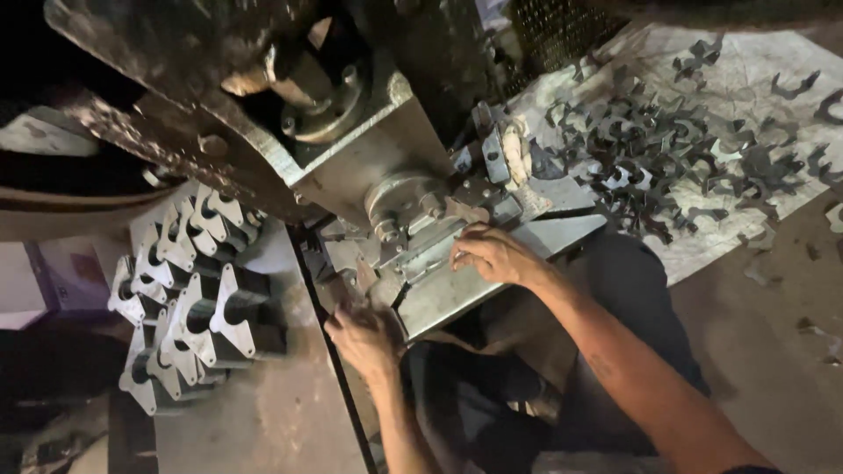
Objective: Operating a power press machine to punch or form metal components from small metal plates.
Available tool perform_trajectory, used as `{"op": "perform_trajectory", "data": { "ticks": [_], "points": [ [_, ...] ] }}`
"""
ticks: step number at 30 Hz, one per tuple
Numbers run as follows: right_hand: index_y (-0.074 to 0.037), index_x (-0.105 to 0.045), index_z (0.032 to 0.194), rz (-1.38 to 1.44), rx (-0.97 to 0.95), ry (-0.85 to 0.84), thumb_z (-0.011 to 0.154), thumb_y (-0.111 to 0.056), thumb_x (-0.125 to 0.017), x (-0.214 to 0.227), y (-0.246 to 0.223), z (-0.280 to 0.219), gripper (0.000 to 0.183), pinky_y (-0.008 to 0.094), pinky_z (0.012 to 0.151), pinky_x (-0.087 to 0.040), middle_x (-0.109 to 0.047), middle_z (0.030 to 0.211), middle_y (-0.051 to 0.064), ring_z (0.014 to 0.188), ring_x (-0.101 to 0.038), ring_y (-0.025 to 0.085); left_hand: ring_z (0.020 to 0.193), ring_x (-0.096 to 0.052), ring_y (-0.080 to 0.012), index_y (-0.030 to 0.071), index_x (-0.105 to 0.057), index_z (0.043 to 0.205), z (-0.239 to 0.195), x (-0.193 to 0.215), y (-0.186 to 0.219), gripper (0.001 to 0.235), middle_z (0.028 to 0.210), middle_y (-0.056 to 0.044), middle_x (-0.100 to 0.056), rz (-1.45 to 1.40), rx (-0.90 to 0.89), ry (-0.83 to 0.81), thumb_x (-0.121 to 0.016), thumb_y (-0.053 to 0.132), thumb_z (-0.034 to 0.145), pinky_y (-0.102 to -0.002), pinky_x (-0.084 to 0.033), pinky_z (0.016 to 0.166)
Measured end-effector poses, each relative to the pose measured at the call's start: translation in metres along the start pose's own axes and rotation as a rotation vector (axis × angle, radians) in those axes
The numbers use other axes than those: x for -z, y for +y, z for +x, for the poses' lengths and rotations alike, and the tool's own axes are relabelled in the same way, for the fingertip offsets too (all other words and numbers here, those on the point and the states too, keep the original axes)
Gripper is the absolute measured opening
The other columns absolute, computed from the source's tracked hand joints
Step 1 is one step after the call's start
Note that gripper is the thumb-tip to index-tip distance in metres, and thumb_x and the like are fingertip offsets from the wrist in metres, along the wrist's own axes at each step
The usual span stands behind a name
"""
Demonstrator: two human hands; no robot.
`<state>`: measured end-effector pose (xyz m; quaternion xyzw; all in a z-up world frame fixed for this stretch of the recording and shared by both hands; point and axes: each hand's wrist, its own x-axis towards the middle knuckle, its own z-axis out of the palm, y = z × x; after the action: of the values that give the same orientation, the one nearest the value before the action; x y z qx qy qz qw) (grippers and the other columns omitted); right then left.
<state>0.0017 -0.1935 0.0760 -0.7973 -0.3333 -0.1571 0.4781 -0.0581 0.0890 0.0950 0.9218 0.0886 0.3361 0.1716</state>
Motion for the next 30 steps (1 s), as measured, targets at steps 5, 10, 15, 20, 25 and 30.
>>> {"op": "perform_trajectory", "data": {
  "ticks": [5,10,15,20,25,30],
  "points": [
    [-0.009,-0.071,0.094,0.018,0.009,0.014,0.085,-0.002,-0.069,0.0,-0.001,0.002,0.011,0.041,0.089,-0.053,-0.071,0.091,0.006,0.1,-0.064,0.029,0.084,-0.065,-0.051,-0.003,-0.072,0.097,-0.006,-0.047,-0.072,0.046,0.086,-0.031,-0.067,0.138,0.103,-0.188,-0.073,0.042,0.09,-0.057,-0.053,0.076],
    [-0.007,-0.07,0.095,0.046,-0.002,-0.005,0.082,0.006,-0.064,0.006,-0.007,0.005,0.019,0.041,0.09,-0.053,-0.07,0.092,0.005,0.1,-0.065,0.029,0.083,-0.067,-0.0478,-0.003,-0.073,0.078,-0.006,-0.057,-0.076,0.054,0.085,-0.028,-0.069,0.164,0.2,-0.191,-0.073,0.051,0.087,-0.057,-0.053,0.074],
    [-0.01,-0.062,0.12,0.419,-0.266,-0.044,0.096,-0.001,-0.048,-0.013,0.014,-0.008,0.03,0.034,0.097,-0.058,-0.073,0.118,0.005,0.117,-0.073,0.023,0.078,-0.069,-0.0501,-0.005,-0.073,0.078,-0.002,-0.039,-0.047,0.055,0.091,-0.034,-0.067,0.265,0.245,-0.207,-0.071,0.049,0.091,-0.055,-0.056,0.07],
    [0.002,-0.052,0.136,-0.052,-0.277,0.199,0.079,-0.022,-0.081,0.025,-0.052,0.015,0.068,0.046,0.094,-0.053,-0.065,0.127,0.019,0.116,-0.062,0.036,0.077,-0.069,-0.0497,-0.01,-0.068,0.093,-0.002,-0.025,-0.038,0.052,0.092,-0.034,-0.066,0.265,0.222,-0.18,-0.068,0.042,0.096,-0.052,-0.057,0.065],
    [0.003,-0.061,0.122,-0.515,-0.017,0.263,0.087,-0.016,-0.078,0.027,-0.027,0.011,0.043,0.052,0.104,-0.048,-0.066,0.121,0.023,0.12,-0.059,0.042,0.078,-0.07,-0.0419,-0.007,-0.063,0.107,-0.007,0.015,-0.005,0.032,0.088,-0.024,-0.07,-0.282,0.116,0.007,-0.068,0.024,0.098,-0.044,-0.055,0.064],
    [-0.003,-0.068,0.107,-0.541,-0.097,0.114,0.09,0.005,-0.063,0.041,-0.005,0.005,0.02,0.045,0.085,-0.059,-0.072,0.105,0.015,0.1,-0.07,0.035,0.056,-0.046,-0.0065,0.001,-0.064,0.089,-0.043,0.026,0.032,0.025,0.067,-0.002,-0.058,-0.929,0.491,-0.21,-0.073,0.021,0.101,-0.027,-0.034,0.048]
  ]
}}
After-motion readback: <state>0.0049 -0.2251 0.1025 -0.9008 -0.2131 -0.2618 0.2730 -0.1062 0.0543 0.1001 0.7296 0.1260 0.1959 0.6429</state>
